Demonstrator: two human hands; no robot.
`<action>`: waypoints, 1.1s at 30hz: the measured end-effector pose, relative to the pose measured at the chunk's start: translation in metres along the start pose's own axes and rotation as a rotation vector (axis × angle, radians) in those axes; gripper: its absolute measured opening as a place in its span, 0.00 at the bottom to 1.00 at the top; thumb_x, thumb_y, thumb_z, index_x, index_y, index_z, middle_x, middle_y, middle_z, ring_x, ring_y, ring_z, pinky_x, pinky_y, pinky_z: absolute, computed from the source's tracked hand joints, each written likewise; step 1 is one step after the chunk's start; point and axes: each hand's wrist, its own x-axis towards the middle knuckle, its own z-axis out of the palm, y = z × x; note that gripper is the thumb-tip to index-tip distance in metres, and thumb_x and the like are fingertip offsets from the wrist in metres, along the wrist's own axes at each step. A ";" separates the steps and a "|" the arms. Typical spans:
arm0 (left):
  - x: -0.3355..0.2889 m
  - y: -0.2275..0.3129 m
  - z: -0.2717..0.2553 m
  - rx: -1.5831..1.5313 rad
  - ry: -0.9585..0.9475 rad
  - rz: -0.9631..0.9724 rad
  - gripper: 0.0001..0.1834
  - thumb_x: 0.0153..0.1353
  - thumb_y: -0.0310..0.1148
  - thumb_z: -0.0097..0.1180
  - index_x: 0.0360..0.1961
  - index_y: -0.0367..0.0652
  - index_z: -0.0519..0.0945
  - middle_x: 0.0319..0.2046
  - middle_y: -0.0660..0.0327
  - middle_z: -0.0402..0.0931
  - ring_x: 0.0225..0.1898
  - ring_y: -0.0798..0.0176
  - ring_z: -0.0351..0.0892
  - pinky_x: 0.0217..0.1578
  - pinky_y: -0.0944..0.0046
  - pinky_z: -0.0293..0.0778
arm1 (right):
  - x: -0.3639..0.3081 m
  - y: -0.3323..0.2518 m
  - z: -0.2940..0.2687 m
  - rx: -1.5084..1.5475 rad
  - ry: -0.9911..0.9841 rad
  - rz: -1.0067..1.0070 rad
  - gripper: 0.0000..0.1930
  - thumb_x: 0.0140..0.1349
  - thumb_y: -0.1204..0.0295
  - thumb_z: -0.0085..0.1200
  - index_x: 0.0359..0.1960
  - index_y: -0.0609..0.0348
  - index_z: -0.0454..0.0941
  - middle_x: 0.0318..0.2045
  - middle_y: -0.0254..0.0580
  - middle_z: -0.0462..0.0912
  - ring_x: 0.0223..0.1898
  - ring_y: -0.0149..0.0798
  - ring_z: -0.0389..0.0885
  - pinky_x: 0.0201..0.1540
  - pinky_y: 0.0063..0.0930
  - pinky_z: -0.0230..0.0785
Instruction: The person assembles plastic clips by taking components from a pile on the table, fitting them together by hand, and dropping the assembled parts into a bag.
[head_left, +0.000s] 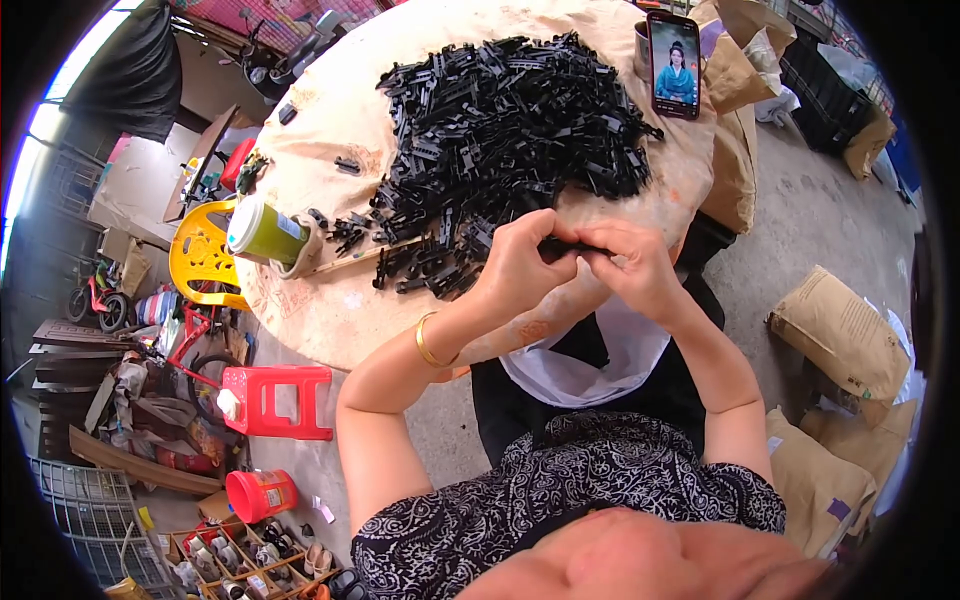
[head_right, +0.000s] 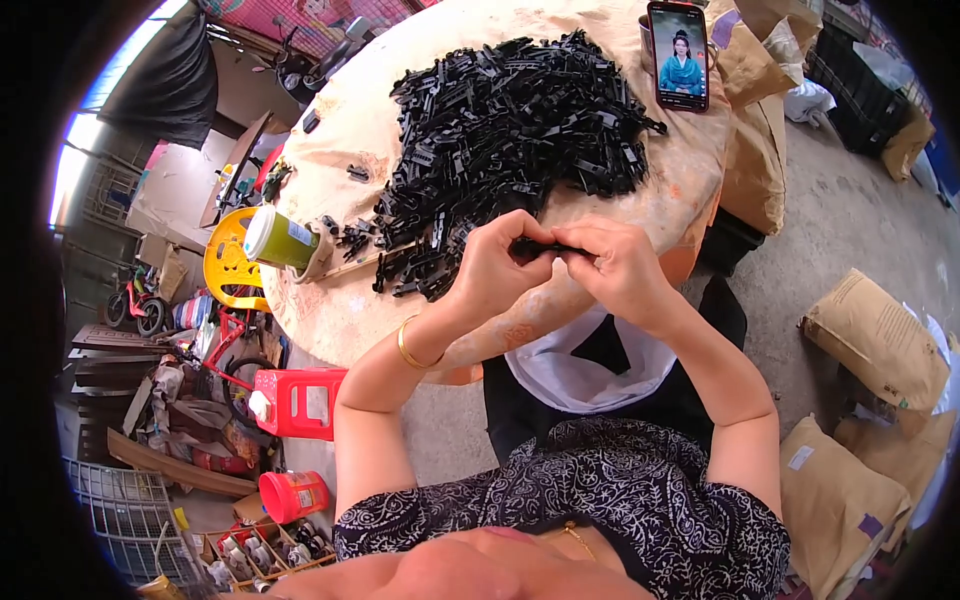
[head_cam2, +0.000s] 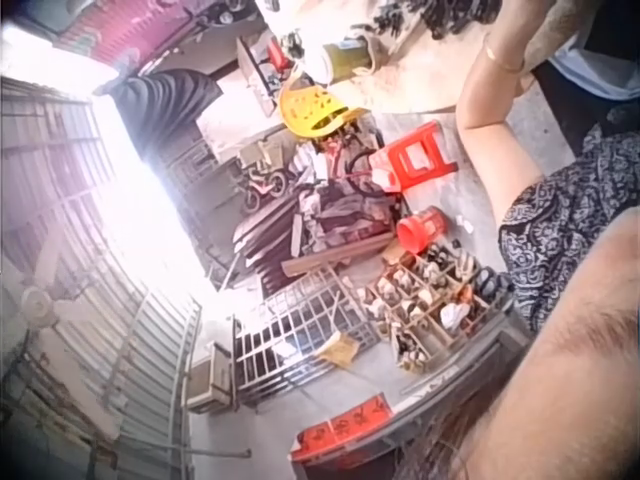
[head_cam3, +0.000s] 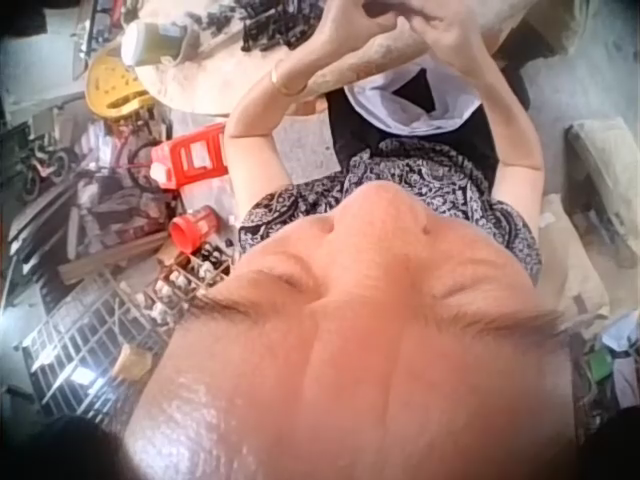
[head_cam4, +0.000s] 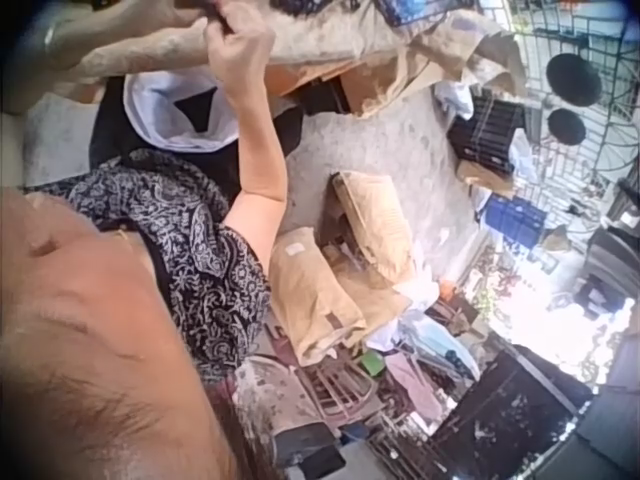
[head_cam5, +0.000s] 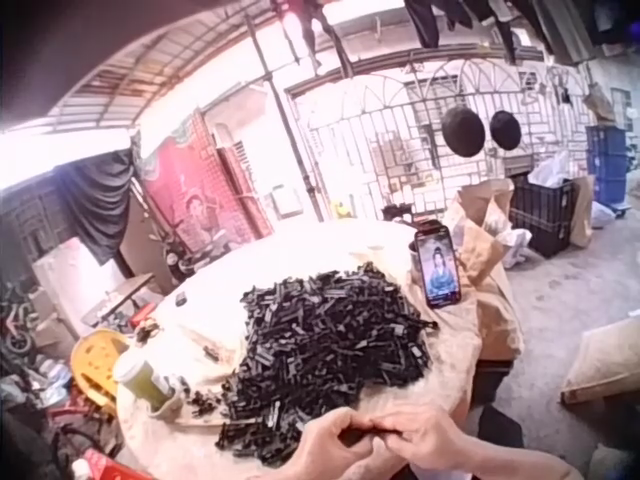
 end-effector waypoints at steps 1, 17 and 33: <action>0.000 0.000 -0.001 0.000 -0.002 0.000 0.08 0.48 0.22 0.61 0.30 0.35 0.76 0.23 0.66 0.76 0.26 0.79 0.70 0.27 0.76 0.70 | 0.000 -0.002 0.000 -0.010 0.004 -0.017 0.13 0.49 0.84 0.52 0.38 0.69 0.78 0.32 0.50 0.81 0.35 0.43 0.80 0.37 0.29 0.72; 0.067 -0.081 -0.132 0.749 0.123 0.019 0.21 0.51 0.17 0.47 0.48 0.38 0.76 0.45 0.49 0.76 0.47 0.47 0.75 0.50 0.57 0.69 | 0.022 0.000 -0.034 -0.203 -0.180 0.023 0.06 0.53 0.72 0.57 0.31 0.61 0.80 0.28 0.42 0.79 0.29 0.42 0.77 0.34 0.32 0.70; 0.043 -0.010 -0.064 -0.527 0.297 -0.082 0.10 0.59 0.22 0.50 0.42 0.34 0.70 0.31 0.59 0.73 0.27 0.66 0.79 0.32 0.69 0.80 | 0.056 0.016 -0.030 0.068 -0.001 0.314 0.10 0.56 0.77 0.55 0.40 0.63 0.74 0.29 0.37 0.79 0.26 0.31 0.79 0.30 0.25 0.73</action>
